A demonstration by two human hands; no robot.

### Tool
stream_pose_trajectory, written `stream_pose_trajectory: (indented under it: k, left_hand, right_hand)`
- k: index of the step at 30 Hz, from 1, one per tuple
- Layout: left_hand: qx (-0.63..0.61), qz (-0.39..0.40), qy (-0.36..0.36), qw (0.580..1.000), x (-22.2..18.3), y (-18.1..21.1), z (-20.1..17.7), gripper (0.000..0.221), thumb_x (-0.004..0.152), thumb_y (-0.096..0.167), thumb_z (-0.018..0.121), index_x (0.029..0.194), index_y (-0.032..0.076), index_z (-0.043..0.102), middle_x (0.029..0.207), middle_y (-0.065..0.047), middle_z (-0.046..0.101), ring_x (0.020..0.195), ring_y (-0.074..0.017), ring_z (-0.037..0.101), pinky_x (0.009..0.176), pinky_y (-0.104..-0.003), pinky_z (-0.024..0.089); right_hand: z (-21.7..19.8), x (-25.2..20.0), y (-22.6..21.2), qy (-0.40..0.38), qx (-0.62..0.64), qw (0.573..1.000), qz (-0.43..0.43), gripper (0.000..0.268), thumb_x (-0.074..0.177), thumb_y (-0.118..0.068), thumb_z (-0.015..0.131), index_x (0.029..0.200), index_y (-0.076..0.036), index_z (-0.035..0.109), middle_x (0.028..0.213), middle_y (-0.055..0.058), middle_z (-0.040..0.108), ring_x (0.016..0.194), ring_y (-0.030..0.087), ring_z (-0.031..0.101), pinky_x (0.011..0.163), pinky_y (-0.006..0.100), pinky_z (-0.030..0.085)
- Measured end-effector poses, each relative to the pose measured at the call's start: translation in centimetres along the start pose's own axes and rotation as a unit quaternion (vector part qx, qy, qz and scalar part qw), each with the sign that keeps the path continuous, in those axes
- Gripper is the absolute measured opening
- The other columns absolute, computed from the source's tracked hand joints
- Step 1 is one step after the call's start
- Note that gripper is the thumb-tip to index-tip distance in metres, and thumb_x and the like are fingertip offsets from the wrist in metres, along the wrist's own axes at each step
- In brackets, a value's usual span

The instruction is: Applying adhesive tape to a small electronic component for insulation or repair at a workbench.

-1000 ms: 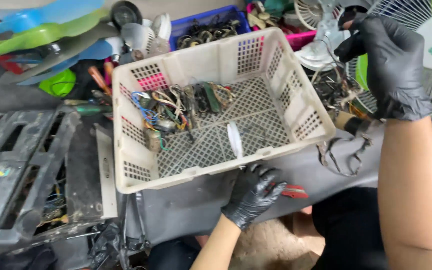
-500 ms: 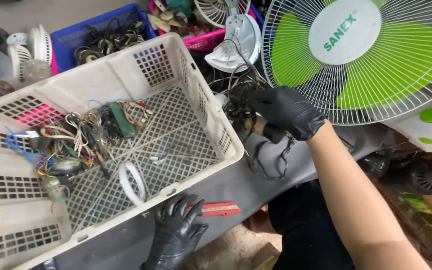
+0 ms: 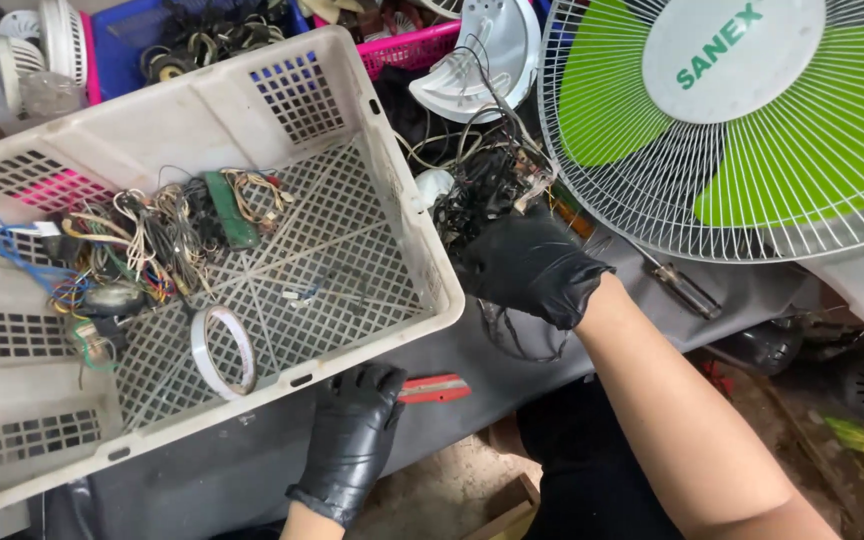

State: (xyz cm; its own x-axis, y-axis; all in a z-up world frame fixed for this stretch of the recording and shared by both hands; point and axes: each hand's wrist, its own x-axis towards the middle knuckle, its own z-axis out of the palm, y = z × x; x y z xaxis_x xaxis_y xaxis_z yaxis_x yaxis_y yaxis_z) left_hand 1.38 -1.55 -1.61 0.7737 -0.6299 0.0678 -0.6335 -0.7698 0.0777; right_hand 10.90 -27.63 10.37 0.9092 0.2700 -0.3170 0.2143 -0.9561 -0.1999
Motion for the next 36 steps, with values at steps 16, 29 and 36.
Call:
stream_pose_trajectory:
  k: [16, 29, 36]
  left_hand:
    - [-0.128, 0.115, 0.265, 0.949, 1.9, 2.9, -4.1, 0.006, 0.089, 0.012, 0.063, 0.093, 0.015, 0.066, 0.091, 0.0, 0.064, 0.077, -0.0228, 0.058, 0.075, -0.043, 0.046]
    - [-0.154, 0.108, 0.282, 0.941, 1.2, 2.4, -4.9, 0.008, 0.088, 0.01, 0.067, 0.097, 0.012, 0.068, 0.095, -0.001, 0.066, 0.082, -0.0225, 0.06, 0.084, -0.044, 0.048]
    - [-0.168, 0.122, 0.288, 0.935, 1.4, 2.4, -4.6, 0.009, 0.089, 0.008, 0.066, 0.098, 0.011, 0.066, 0.093, -0.003, 0.067, 0.081, -0.0234, 0.06, 0.079, -0.045, 0.047]
  right_hand:
    - [-0.1, 0.4, 0.0, -0.016, -0.097, 0.995, 0.025, 0.02, 0.075, -0.016, 0.059, 0.092, -0.018, 0.068, 0.084, -0.002, 0.068, 0.088, 0.025, 0.065, 0.101, 0.053, 0.029]
    - [-4.1, -4.5, 0.6, 0.625, 0.118, 0.758, -0.147, 0.013, 0.095, 0.017, 0.058, 0.09, 0.005, 0.061, 0.084, 0.016, 0.062, 0.078, 0.03, 0.057, 0.071, 0.04, 0.044]
    - [-2.5, -2.5, 3.0, 0.629, 0.083, 0.768, -0.088, 0.008, 0.097, 0.004, 0.069, 0.099, -0.002, 0.074, 0.088, 0.01, 0.072, 0.083, 0.028, 0.069, 0.087, 0.041, 0.041]
